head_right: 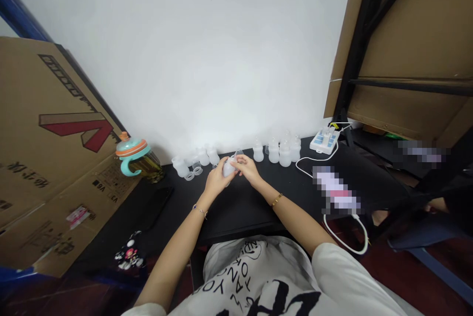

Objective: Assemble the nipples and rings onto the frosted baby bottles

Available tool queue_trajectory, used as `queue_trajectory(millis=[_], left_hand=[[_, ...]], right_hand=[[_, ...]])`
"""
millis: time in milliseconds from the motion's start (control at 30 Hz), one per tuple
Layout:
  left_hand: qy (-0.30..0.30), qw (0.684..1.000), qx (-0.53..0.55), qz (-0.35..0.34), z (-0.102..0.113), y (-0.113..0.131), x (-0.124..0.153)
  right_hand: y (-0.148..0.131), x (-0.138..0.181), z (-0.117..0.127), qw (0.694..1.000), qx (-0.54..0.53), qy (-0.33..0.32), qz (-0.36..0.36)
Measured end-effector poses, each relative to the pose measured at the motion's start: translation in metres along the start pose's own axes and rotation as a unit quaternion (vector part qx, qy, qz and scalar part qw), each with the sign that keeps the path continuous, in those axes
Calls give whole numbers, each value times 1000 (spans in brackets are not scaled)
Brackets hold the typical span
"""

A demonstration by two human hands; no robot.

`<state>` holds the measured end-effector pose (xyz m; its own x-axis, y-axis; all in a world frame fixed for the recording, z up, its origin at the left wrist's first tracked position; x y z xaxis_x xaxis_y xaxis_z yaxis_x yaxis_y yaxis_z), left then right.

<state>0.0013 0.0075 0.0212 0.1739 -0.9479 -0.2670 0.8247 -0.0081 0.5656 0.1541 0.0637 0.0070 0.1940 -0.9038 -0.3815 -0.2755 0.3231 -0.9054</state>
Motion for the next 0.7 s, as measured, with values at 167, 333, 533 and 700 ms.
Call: queue_trajectory(millis=[167,333,533,700], left_hand=[[-5,1000,28,10,-1,0,0],[-24,989,147,18,-5,-4,-4],[-122,934,336,26,-15,-11,-13],[-161,907,384,58,-23,-17,-18]], right_hand=[[2,-1,0,1000,10,4,1],[1,0,-1,1000,-5,-4,8],[-7,4,-3,998,-49,-25,1],[-7,3,-1,998,-64,-22,-10]])
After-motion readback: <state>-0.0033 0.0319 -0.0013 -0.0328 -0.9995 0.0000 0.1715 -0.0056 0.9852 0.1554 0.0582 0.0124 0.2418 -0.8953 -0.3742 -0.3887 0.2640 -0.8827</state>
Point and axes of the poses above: each hand's wrist, its own x-axis away from the middle knuckle, its own z-axis out of the back of the hand, y = z × x, the point moved 2 cm from there along -x, towards the middle knuckle, and after that the axes turned 11 degrees about z, right-handed, at the moved point
